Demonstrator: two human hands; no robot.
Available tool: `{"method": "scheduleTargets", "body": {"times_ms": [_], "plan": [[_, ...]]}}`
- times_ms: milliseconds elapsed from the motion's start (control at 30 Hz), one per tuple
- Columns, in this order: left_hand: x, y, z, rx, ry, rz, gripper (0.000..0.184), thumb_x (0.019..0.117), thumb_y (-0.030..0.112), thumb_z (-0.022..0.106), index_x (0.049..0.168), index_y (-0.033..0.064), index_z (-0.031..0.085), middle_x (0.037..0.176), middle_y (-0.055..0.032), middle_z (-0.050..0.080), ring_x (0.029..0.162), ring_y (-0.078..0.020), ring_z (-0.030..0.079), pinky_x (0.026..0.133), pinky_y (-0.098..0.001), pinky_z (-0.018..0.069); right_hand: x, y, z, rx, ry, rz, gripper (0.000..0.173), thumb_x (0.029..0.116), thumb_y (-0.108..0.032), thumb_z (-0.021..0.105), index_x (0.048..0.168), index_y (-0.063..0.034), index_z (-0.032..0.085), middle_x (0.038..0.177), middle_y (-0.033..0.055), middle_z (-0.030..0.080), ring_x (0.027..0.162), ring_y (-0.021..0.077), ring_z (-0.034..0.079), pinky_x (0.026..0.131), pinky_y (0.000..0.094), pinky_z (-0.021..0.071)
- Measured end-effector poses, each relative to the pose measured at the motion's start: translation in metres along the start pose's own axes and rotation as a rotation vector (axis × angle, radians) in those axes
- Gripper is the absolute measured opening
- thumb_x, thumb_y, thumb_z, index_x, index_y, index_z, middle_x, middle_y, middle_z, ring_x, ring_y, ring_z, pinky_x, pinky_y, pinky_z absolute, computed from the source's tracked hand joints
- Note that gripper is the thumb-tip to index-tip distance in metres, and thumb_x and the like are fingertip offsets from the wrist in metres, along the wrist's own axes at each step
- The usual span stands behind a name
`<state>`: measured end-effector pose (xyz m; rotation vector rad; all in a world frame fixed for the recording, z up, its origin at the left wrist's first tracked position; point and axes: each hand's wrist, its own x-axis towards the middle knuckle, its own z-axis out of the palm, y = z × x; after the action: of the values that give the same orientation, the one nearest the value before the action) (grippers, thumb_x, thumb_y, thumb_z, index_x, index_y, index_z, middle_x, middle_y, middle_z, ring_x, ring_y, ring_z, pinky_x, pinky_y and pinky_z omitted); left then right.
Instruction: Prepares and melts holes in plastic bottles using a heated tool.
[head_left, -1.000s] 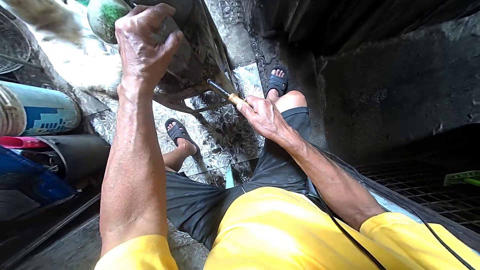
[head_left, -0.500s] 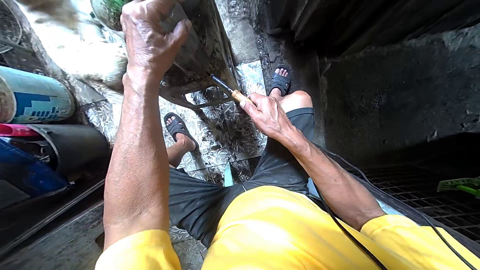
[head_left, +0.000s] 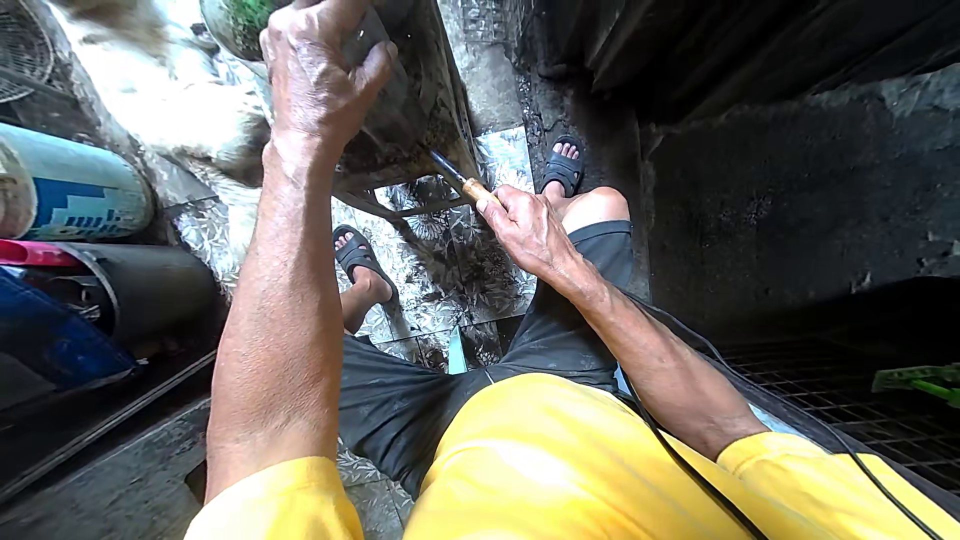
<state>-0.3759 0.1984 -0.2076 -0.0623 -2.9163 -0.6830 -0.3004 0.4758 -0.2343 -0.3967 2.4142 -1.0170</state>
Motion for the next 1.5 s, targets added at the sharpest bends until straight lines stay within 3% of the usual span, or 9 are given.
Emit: {"method": "scheduleTargets", "body": {"times_ms": [133,367,767,1200,1500], "plan": [[0.002,-0.005,0.002,-0.034,0.002,0.022,0.037,0.0984,0.039,0.061,0.130,0.0225,0.070,0.125,-0.0072,0.071,0.114,-0.0244,0.068,0.098,-0.0498,0.0516,0.003,0.000,0.002,-0.002,0.006,-0.006,0.039,0.1076,-0.038,0.045,0.088,-0.0093,0.062,0.067,0.0056,0.057,0.064,0.0225,0.060,0.062,0.0456,0.0483],[0.002,-0.001,0.000,-0.009,-0.027,-0.003,0.044,0.0983,0.043,0.060,0.136,0.0210,0.066,0.130,-0.0088,0.069,0.117,-0.0262,0.067,0.100,-0.0520,0.0497,0.005,-0.001,0.002,0.023,-0.004,0.007,0.040,0.1079,-0.040,0.045,0.090,-0.0088,0.064,0.070,0.0064,0.059,0.067,0.0232,0.062,0.065,0.0466,0.0495],[-0.003,0.002,0.002,-0.002,-0.019,-0.016,0.044,0.0975,0.042,0.062,0.136,0.0223,0.066,0.135,-0.0091,0.066,0.120,-0.0280,0.066,0.100,-0.0542,0.0500,-0.013,-0.003,-0.020,0.022,0.070,-0.067,0.037,0.1070,-0.037,0.047,0.083,-0.0115,0.060,0.062,0.0008,0.049,0.057,0.0171,0.053,0.057,0.0404,0.0424],[-0.007,0.006,0.006,0.007,0.019,-0.022,0.043,0.0976,0.043,0.061,0.135,0.0228,0.067,0.133,-0.0086,0.068,0.116,-0.0279,0.067,0.097,-0.0545,0.0505,-0.001,-0.013,-0.012,-0.043,0.058,-0.036,0.037,0.1069,-0.037,0.046,0.086,-0.0108,0.062,0.067,0.0039,0.056,0.064,0.0205,0.059,0.061,0.0440,0.0468],[-0.010,0.006,0.010,0.023,0.051,-0.017,0.043,0.0974,0.043,0.061,0.135,0.0241,0.067,0.131,-0.0082,0.068,0.112,-0.0268,0.068,0.093,-0.0530,0.0517,0.005,-0.016,-0.009,-0.036,0.038,-0.019,0.037,0.1075,-0.036,0.046,0.084,-0.0110,0.060,0.067,0.0034,0.055,0.064,0.0199,0.059,0.062,0.0430,0.0461]]}}
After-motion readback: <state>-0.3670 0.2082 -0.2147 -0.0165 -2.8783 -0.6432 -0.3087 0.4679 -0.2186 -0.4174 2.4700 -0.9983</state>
